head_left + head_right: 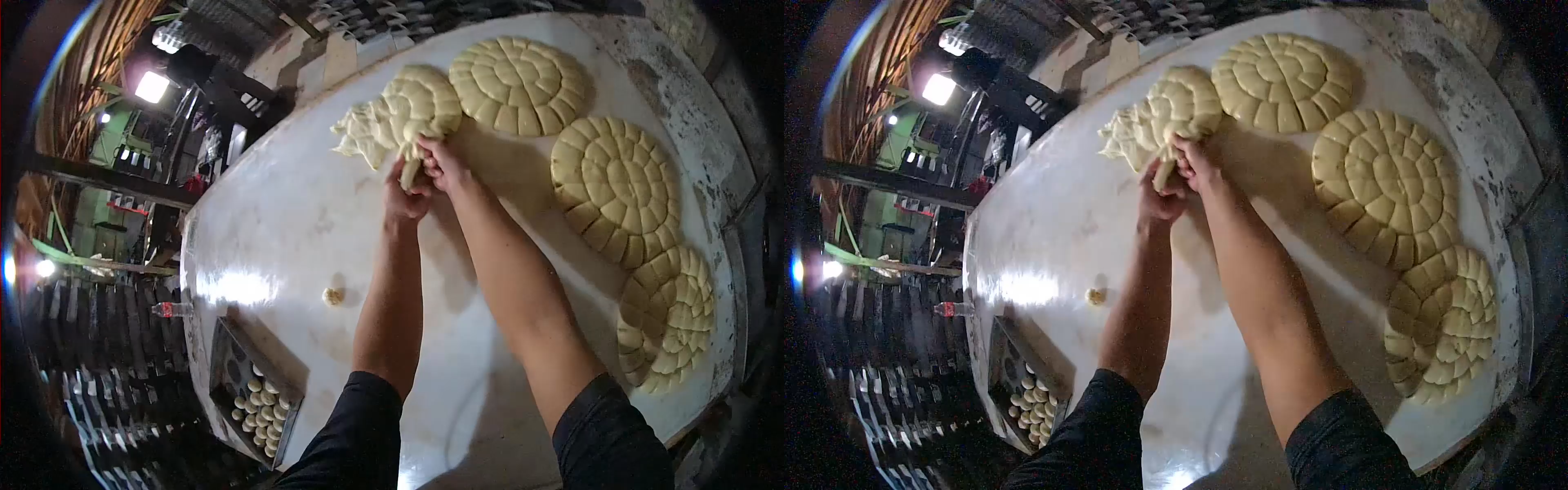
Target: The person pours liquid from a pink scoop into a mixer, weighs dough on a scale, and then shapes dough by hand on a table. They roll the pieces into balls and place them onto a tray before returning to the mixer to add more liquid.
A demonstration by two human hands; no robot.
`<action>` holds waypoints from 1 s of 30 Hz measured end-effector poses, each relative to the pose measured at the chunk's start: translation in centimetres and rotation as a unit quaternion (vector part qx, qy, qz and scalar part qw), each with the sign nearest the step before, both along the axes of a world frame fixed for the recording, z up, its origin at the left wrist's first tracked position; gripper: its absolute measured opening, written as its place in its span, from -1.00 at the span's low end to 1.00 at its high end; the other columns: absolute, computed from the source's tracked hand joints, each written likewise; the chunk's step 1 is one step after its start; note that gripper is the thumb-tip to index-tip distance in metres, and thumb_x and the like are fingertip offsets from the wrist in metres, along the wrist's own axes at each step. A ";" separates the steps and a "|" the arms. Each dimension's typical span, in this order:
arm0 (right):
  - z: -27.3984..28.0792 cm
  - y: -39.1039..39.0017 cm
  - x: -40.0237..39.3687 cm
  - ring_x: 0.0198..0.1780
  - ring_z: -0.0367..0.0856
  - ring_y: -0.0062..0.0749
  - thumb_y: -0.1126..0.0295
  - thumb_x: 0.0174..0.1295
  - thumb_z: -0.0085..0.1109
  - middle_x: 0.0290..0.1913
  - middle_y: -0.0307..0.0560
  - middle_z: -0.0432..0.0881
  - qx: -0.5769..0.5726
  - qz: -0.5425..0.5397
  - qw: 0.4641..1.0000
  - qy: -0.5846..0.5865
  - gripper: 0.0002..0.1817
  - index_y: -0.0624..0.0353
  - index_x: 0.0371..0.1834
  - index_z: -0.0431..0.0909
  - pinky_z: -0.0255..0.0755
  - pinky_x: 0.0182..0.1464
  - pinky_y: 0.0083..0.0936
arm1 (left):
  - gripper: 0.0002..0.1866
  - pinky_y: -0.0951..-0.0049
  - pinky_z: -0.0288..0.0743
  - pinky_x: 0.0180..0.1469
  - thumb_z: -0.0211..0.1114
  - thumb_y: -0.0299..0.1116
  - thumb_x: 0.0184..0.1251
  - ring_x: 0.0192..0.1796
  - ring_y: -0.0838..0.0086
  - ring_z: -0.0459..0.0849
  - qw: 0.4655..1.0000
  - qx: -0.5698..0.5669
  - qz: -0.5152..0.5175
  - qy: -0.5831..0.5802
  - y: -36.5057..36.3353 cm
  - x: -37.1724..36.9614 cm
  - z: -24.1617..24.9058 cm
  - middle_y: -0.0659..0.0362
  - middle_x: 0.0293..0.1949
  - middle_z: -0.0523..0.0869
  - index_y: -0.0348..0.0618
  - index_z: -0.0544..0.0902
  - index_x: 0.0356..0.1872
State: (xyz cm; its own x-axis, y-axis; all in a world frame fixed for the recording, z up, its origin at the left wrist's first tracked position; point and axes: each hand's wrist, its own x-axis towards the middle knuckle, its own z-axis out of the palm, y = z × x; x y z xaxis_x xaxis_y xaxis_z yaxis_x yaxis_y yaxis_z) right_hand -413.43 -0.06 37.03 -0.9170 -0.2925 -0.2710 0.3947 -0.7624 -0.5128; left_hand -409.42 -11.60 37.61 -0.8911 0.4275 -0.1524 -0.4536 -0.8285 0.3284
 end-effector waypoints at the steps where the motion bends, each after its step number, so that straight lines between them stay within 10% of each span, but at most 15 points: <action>1: -0.4 -0.3 0.3 -0.75 0.19 -0.84 0.16 0.23 0.26 -0.64 -0.47 0.35 0.038 -0.013 0.999 -0.018 -0.74 -0.15 -0.49 0.36 -0.05 -0.81 -0.79 | -0.74 0.74 0.36 -0.72 0.01 -0.20 0.43 -0.59 0.64 0.53 0.990 -0.130 0.042 -0.042 0.3 0.7 0.5 0.21 -0.40 0.63 -0.17 0.53 -0.15; 4: -11.2 -1.4 -0.8 -0.79 0.17 -0.76 0.00 0.15 0.29 -0.75 -0.47 0.25 0.161 -0.030 0.985 -0.055 -0.63 -0.21 -0.63 0.32 -0.03 -0.81 -0.70 | -0.58 0.47 0.35 -0.53 0.22 0.04 0.27 -0.53 0.46 0.49 0.907 -0.398 0.105 -0.091 -0.9 2.9 -3.8 0.26 -0.37 0.61 -0.15 0.61 -0.19; 8: 1.0 -1.0 14.2 -0.86 0.25 -0.49 0.05 0.03 0.37 -0.82 -0.24 0.35 0.356 -0.092 0.912 -0.184 -0.57 0.09 -0.68 0.42 0.08 -0.83 -0.51 | -0.34 0.15 0.50 -0.17 0.16 0.20 0.20 -0.26 0.06 0.70 0.600 -0.793 0.101 0.002 0.3 14.0 0.8 -0.21 -0.38 0.70 -0.35 0.68 -0.18; 11: 3.7 -0.8 23.7 -0.78 0.29 -0.62 0.28 0.04 0.37 -0.72 -0.31 0.41 0.337 -0.108 0.917 -0.185 -0.76 0.06 -0.53 0.45 0.09 -0.79 -0.56 | -0.45 0.12 0.51 -0.05 0.16 0.13 0.19 -0.11 -0.07 0.67 0.571 -0.816 0.087 0.030 -0.1 21.8 0.3 -0.17 -0.23 0.71 -0.20 0.68 -0.12; 15: 1.4 -0.3 35.6 -0.75 0.31 -0.58 0.27 0.20 0.25 -0.65 -0.28 0.43 0.357 -0.124 0.919 -0.114 -0.79 0.11 -0.46 0.48 0.16 -0.74 -0.53 | -0.46 0.12 0.52 -0.06 0.17 0.11 0.22 -0.12 -0.05 0.67 0.597 -0.796 0.079 0.061 -1.2 33.1 -0.1 -0.13 -0.23 0.72 -0.21 0.65 -0.10; 19: 3.1 -0.4 48.6 -0.21 0.59 -0.44 0.35 0.27 0.18 -0.18 -0.15 0.56 0.234 -0.163 0.954 0.087 -0.75 0.12 -0.03 0.44 0.53 -0.36 -0.48 | -0.46 0.18 0.53 -0.02 0.24 0.07 0.28 -0.04 0.17 0.65 0.661 -0.719 0.160 0.143 -2.9 43.5 0.8 0.00 -0.13 0.72 -0.24 0.61 -0.01; 20: 4.8 -0.9 51.5 -0.21 0.59 -0.44 0.35 0.27 0.18 -0.18 -0.15 0.56 0.239 -0.164 0.953 0.083 -0.75 0.12 -0.03 0.44 0.53 -0.36 -0.48 | -0.55 0.24 0.54 -0.02 0.31 -0.13 0.32 0.00 0.23 0.61 0.756 -0.605 0.180 0.171 -3.8 45.3 0.3 0.03 -0.06 0.65 -0.27 0.52 0.06; 22: 7.9 -2.2 55.1 -0.05 0.57 -0.39 0.48 0.28 0.13 -0.06 -0.11 0.54 0.255 -0.182 0.927 0.204 -0.67 0.12 0.09 0.34 0.57 -0.22 -0.45 | -0.58 0.38 0.55 -0.08 0.32 -0.35 0.32 -0.06 0.33 0.60 0.647 -0.683 0.213 0.264 -5.4 51.1 7.3 0.06 -0.05 0.59 -0.24 0.40 0.10; 25: 11.1 -1.6 59.5 -0.15 0.58 -0.43 0.57 0.24 0.16 -0.13 -0.12 0.55 0.304 -0.241 0.897 0.214 -0.66 0.13 0.05 0.34 0.57 -0.26 -0.48 | -0.58 0.56 0.50 -0.24 0.29 -0.54 0.30 -0.21 0.56 0.54 0.824 -0.449 0.243 0.244 -9.2 56.3 12.7 0.13 -0.14 0.54 -0.14 0.30 0.09; 30: 12.0 2.3 62.1 -0.10 0.58 -0.37 0.34 0.22 0.27 -0.08 -0.08 0.52 0.313 -0.415 0.838 0.166 -0.55 0.20 0.08 0.29 0.54 -0.10 -0.37 | -0.79 0.55 0.49 -0.23 0.13 -0.32 0.47 -0.23 0.56 0.53 0.809 -0.421 0.381 0.149 -19.2 62.8 11.1 0.15 -0.20 0.57 -0.19 0.39 -0.05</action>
